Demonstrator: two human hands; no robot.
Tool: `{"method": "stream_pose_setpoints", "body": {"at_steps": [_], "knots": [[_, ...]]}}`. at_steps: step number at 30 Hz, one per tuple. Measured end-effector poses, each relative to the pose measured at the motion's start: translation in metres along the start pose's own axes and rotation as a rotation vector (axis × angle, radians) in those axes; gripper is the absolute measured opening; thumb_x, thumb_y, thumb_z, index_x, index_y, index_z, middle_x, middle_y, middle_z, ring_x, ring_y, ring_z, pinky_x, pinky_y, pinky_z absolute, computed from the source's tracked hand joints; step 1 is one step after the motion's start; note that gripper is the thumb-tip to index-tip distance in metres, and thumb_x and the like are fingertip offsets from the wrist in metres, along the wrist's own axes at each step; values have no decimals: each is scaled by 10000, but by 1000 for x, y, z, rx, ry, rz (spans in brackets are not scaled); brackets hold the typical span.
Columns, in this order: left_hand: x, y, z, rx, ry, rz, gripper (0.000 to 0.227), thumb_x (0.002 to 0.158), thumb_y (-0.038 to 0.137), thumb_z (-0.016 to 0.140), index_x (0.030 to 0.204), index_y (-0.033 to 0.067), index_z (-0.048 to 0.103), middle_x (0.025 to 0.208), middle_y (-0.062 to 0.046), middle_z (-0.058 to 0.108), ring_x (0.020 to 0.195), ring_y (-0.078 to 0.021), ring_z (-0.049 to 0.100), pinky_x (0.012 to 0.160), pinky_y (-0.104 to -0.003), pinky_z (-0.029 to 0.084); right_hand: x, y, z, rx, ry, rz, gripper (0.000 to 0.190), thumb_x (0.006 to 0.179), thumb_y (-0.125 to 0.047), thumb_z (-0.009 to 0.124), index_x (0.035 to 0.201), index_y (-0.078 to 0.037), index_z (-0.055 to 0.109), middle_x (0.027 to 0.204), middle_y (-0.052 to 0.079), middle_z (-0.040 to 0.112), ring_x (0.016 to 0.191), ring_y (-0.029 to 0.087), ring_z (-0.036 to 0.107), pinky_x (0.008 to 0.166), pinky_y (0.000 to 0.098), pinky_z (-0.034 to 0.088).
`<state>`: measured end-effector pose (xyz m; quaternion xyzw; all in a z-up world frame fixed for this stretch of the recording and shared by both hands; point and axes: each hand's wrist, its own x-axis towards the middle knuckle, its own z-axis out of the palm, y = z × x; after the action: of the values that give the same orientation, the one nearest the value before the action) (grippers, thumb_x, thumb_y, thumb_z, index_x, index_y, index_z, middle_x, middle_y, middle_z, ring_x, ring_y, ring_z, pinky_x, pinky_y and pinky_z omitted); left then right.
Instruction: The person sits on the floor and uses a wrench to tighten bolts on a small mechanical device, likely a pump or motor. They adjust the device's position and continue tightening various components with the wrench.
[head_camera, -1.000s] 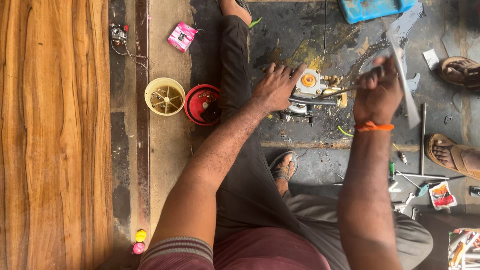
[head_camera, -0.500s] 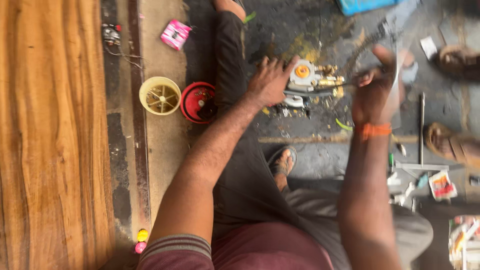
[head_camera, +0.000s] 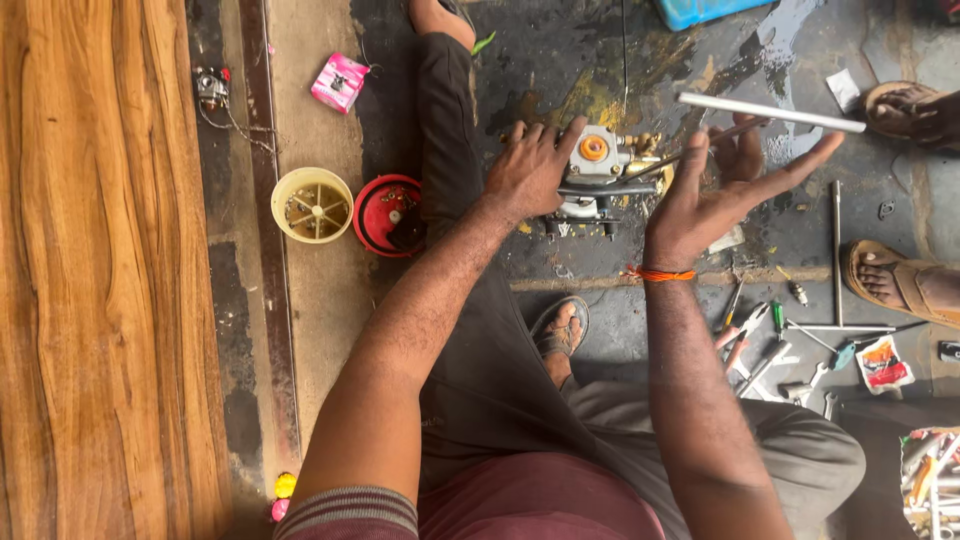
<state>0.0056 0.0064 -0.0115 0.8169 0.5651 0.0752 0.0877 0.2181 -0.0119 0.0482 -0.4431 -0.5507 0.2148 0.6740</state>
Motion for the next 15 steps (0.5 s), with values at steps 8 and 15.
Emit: {"method": "stream_pose_setpoints", "body": {"at_steps": [8, 15], "knots": [[-9, 3, -5, -21, -114, -43, 1219, 725, 321, 904, 1606, 34, 113, 1272, -288, 609, 1204, -408, 602, 1175, -651, 332, 30, 24, -5, 50, 178, 132, 488, 1058, -242, 644, 1473, -62, 459, 1273, 108, 661, 1068, 190, 687, 983, 360, 596], [-19, 6, 5, -9, 102, 42, 1263, 649, 341, 954, 1577, 34, 154, 1272, -306, 603, 1224, -458, 574, 1118, -668, 329, 40, 37, -26, 696, -105, 735, 457, 1159, -356, 497, 1374, -6, 695, 686, -20, 505, 612, 116, 481, 687, 328, 478]]}}
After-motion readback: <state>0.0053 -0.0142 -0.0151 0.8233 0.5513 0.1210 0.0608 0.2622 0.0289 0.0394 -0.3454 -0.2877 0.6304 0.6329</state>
